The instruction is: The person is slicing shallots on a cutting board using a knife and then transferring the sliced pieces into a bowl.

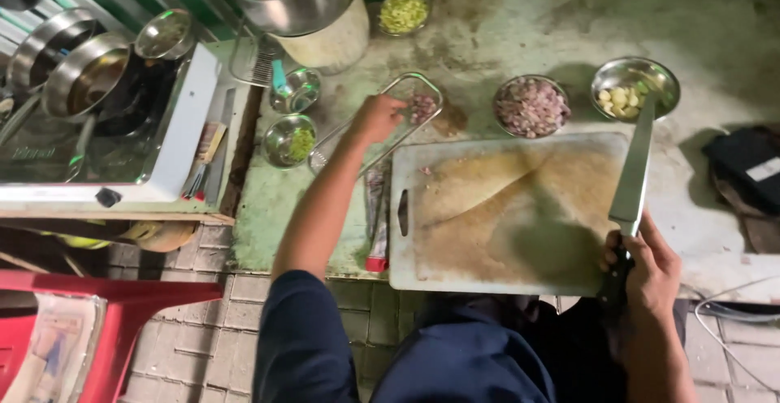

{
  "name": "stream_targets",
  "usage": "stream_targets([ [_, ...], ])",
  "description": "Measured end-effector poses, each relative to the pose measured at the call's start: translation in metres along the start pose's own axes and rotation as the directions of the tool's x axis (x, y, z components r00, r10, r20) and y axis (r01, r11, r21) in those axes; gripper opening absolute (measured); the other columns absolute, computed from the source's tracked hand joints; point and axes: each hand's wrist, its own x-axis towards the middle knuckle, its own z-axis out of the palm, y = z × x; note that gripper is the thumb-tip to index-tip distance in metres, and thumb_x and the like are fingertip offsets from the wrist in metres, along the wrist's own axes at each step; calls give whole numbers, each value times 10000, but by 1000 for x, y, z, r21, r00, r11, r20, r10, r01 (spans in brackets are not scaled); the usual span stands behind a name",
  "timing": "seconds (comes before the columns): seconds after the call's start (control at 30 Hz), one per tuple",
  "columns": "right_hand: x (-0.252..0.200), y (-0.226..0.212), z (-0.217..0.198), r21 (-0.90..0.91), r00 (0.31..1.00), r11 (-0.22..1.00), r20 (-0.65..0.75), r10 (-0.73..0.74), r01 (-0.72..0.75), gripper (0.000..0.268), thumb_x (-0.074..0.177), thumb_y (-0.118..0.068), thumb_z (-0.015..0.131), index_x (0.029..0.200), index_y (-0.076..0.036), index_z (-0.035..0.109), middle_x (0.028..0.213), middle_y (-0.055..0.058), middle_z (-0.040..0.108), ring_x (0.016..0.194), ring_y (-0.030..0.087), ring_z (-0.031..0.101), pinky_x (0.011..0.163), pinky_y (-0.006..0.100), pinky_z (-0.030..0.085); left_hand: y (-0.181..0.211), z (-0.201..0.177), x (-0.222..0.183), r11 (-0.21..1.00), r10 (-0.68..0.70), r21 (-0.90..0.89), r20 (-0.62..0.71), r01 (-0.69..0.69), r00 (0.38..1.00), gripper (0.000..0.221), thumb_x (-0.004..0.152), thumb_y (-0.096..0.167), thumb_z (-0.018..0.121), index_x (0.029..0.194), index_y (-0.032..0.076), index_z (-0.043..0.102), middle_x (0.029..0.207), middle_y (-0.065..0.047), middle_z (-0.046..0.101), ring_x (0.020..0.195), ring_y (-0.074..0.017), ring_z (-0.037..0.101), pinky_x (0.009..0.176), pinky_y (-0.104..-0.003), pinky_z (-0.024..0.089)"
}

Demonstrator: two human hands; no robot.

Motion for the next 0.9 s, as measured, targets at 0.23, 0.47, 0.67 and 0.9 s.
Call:
stream_targets([
  [0.23,0,30,-19,24,994,995,34,-102,101,463,970,-72,427,1419,14,499,786,124,484,573,166,419,513,249,389,36,11,6,971,-233,-23,121,237,965,255,868,209,559,1016,218,767,988,-37,753,910,-305,695,726,-424,536],
  [0.47,0,27,-16,57,997,996,15,-73,72,408,967,-76,418,1358,4,504,786,108,487,577,153,435,522,240,395,26,47,16,947,-320,-1,-1,320,947,163,748,221,668,820,307,787,833,-12,750,843,-270,718,700,-401,548],
  [0.67,1,13,-5,8,998,998,4,-56,56,495,955,-86,419,1437,7,482,786,95,495,578,153,433,523,245,395,34,18,17,969,-241,81,89,234,967,227,775,157,626,908,278,765,996,4,721,928,-289,681,722,-439,531],
  [0.9,-2,17,0,-5,998,1000,-52,-18,18,523,948,-80,429,1464,-19,486,785,93,503,575,141,444,514,229,410,30,17,9,983,-158,108,115,146,981,184,765,162,617,867,211,762,968,-71,730,925,-334,671,769,-465,522],
])
